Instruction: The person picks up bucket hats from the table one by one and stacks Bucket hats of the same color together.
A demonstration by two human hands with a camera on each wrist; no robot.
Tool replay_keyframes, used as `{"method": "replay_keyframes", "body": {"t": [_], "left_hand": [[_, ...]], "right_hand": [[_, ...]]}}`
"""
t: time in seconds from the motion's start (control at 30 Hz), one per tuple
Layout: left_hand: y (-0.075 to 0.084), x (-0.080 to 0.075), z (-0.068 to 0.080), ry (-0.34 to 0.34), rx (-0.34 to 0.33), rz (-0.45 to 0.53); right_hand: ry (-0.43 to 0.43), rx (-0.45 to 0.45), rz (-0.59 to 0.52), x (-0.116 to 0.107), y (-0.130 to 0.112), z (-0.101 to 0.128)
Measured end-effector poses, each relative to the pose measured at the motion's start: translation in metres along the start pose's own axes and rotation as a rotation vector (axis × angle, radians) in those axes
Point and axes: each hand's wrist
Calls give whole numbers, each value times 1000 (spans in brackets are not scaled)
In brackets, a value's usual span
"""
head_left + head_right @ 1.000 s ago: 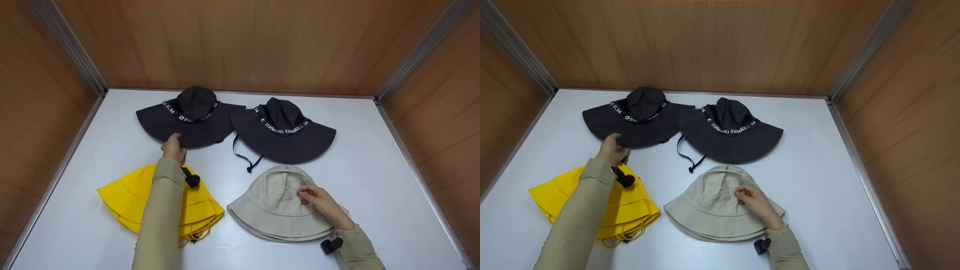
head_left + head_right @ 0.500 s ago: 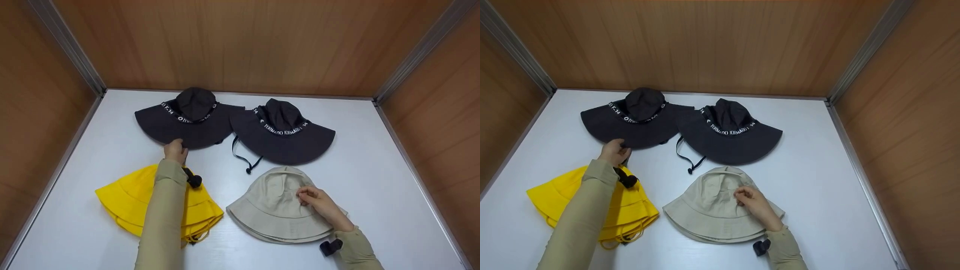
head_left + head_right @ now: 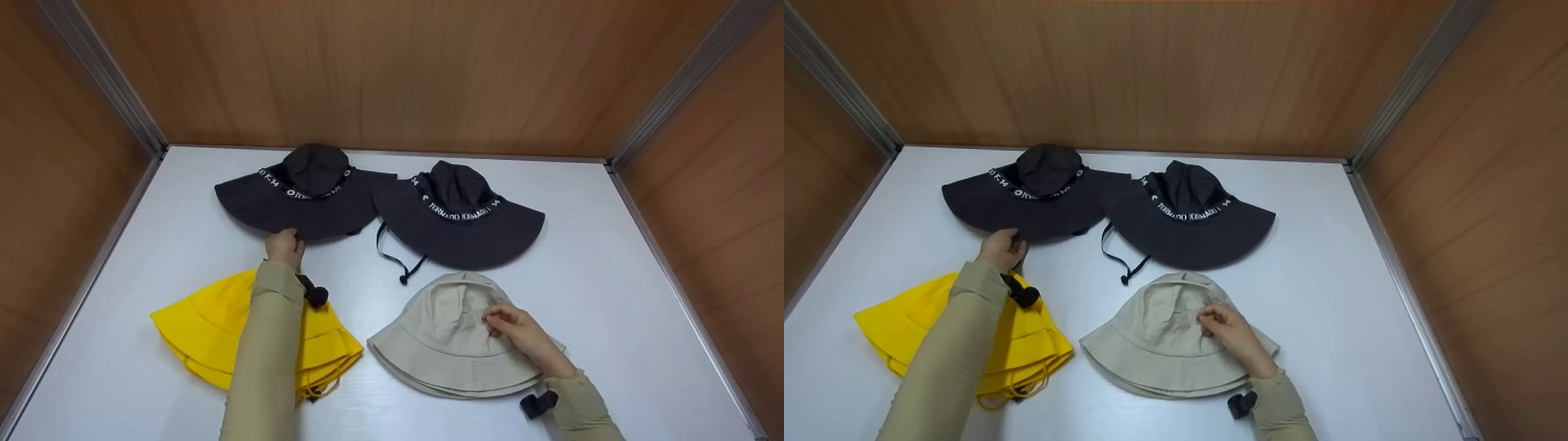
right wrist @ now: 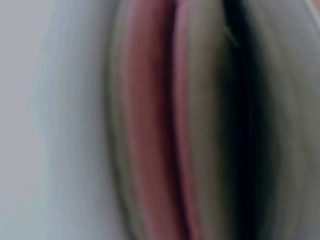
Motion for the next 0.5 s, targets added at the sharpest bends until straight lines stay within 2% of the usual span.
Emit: {"method": "replay_keyframes", "body": {"t": [0.07, 0.1, 0.23, 0.33, 0.5], "left_hand": [[3, 2, 10, -13, 8, -38], [9, 9, 28, 2, -6, -71], [21, 17, 60, -53, 1, -69], [28, 21, 75, -111, 29, -15], [34, 25, 87, -191, 143, -22]], "right_hand": [[-1, 4, -3, 0, 0, -1], [-5, 2, -4, -1, 0, -1], [-9, 8, -6, -2, 1, -3], [-10, 2, -5, -3, 1, -3], [-19, -50, -13, -6, 3, -5]]}}
Point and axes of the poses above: each hand's wrist, its own z-axis away from the middle knuckle, its own x-axis out of the palm, y = z × x, and after that the axes turned 3 degrees about -y, right-handed
